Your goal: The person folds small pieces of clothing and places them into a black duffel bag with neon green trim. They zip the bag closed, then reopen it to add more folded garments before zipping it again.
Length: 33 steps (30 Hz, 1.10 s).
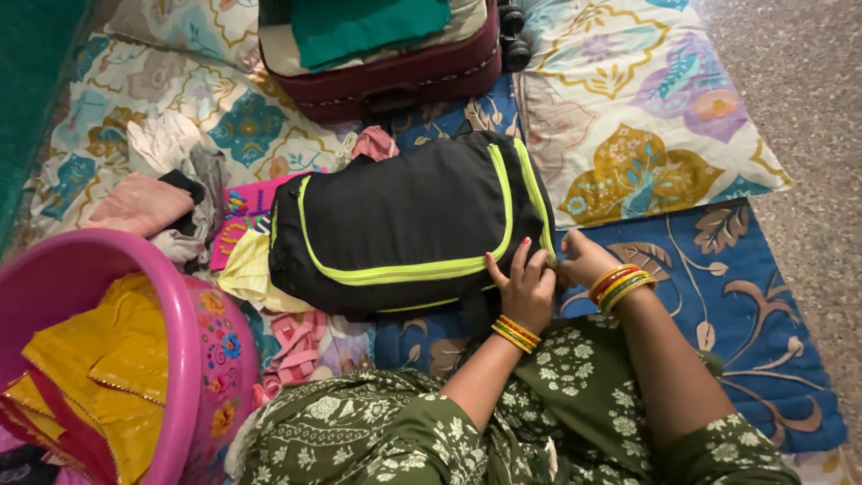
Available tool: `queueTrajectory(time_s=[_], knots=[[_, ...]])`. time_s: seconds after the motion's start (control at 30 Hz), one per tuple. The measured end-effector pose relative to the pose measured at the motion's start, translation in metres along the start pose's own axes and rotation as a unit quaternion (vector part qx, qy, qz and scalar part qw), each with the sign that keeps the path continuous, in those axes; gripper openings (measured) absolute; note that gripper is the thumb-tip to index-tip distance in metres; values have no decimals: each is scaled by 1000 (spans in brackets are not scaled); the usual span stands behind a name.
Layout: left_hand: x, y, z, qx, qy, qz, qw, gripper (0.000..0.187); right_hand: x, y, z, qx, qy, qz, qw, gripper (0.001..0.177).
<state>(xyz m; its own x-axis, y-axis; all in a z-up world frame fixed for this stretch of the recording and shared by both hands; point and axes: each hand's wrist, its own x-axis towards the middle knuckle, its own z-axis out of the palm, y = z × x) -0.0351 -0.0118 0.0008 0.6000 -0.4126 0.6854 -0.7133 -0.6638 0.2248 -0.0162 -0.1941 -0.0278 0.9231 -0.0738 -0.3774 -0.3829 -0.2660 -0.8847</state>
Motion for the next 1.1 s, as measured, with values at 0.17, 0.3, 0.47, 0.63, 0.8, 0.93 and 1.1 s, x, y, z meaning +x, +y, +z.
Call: queueTrajectory(time_s=[0.17, 0.3, 0.47, 0.63, 0.8, 0.93, 1.1], knots=[[-5, -1, 11, 21, -1, 21, 1000, 11, -1, -2, -5, 63, 18, -1, 998, 34], [-15, -5, 16, 16, -7, 64, 998, 10, 5, -1, -17, 229, 8, -35, 973, 32], [-19, -7, 18, 15, -14, 58, 998, 9, 5, -6, -18, 268, 48, -51, 961, 30], [-11, -4, 14, 2, -9, 21, 1000, 10, 6, -26, -12, 294, 111, -46, 948, 28], [-1, -2, 2, -6, 1, 5, 1000, 8, 8, -44, -10, 385, 117, -28, 915, 28], [15, 0, -15, -12, -20, -14, 1000, 11, 9, -48, -25, 319, 31, -27, 947, 20], [40, 8, -28, -20, -25, -71, 997, 24, 18, -17, -40, 419, -77, -18, 905, 12]])
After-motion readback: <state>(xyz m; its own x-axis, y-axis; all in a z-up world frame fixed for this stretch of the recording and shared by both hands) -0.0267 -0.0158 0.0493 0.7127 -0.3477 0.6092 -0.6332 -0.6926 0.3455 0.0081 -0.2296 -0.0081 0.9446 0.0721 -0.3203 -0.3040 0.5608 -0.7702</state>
